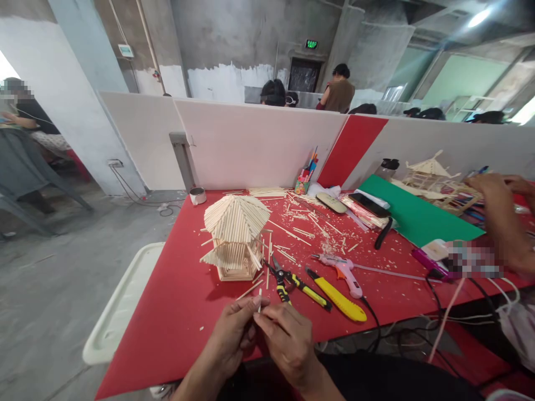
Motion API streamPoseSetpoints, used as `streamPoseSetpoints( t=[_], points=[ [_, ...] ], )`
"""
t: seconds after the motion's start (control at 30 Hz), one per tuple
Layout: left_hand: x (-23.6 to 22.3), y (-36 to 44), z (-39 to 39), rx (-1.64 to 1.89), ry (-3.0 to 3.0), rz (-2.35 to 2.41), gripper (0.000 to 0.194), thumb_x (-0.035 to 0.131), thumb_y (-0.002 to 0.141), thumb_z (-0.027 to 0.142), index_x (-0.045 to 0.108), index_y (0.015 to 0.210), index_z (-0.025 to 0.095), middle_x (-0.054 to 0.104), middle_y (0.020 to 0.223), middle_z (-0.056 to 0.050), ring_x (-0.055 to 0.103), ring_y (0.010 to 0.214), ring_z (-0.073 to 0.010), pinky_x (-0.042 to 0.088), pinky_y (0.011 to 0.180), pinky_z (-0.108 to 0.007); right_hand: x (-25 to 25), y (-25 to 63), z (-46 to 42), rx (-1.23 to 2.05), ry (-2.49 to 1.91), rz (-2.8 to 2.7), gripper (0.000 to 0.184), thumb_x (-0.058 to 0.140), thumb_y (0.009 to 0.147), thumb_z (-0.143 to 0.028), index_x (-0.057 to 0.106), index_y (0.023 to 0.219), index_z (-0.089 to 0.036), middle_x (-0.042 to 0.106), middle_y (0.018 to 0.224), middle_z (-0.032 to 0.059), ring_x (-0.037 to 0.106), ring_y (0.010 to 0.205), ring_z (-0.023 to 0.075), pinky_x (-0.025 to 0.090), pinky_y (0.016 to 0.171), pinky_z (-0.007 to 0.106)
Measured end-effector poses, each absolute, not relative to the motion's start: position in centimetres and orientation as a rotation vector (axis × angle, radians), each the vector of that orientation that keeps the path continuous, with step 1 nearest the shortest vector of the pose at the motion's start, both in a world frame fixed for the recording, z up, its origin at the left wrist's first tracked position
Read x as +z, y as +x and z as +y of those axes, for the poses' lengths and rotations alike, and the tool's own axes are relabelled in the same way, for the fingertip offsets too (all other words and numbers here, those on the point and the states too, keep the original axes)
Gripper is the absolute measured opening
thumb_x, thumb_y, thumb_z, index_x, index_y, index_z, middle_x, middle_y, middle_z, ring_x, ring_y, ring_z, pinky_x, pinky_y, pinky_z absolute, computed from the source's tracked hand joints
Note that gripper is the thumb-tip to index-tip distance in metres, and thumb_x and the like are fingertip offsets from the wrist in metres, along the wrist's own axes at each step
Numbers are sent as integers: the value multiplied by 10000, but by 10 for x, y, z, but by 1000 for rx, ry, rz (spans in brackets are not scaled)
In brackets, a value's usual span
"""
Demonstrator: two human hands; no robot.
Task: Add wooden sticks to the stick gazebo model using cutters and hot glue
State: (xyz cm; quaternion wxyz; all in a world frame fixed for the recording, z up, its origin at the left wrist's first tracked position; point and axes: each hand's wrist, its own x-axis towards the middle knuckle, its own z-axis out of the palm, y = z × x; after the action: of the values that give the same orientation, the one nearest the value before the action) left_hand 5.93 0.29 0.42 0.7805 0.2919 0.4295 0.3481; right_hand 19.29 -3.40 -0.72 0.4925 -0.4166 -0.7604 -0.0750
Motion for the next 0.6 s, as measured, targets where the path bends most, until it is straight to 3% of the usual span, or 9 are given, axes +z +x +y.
streamPoseSetpoints(
  t=[0.13,0.33,0.47,0.6],
  points=[
    [7,56,3,800,585,943,416,778,553,504,619,697,148,357,321,111,195,274,-8,116,312,-150,-11,182,-43,-39,-1032,-1802,303,563,811,-67,612,1080,-199,668,863,57,627,793,142,524,683,254],
    [23,43,10,965,758,1088,456,762,559,547,617,692,136,537,449,50,269,269,-5,147,263,-143,-13,178,-48,104,-1158,-1658,185,526,835,-98,633,956,-188,663,785,40,626,714,131,513,655,243],
    [33,42,13,985,639,976,370,831,541,383,628,712,126,572,541,36,383,370,-8,272,324,-115,-12,177,-47,197,-1171,-1628,178,519,850,-109,634,955,-193,670,802,37,634,736,126,513,667,228],
    [41,46,17,995,527,840,318,837,553,290,602,682,120,586,597,24,377,396,0,255,321,-105,-16,176,-46,229,-1168,-1636,178,518,851,-116,633,961,-194,671,810,34,635,742,127,514,676,228]
  ],
)
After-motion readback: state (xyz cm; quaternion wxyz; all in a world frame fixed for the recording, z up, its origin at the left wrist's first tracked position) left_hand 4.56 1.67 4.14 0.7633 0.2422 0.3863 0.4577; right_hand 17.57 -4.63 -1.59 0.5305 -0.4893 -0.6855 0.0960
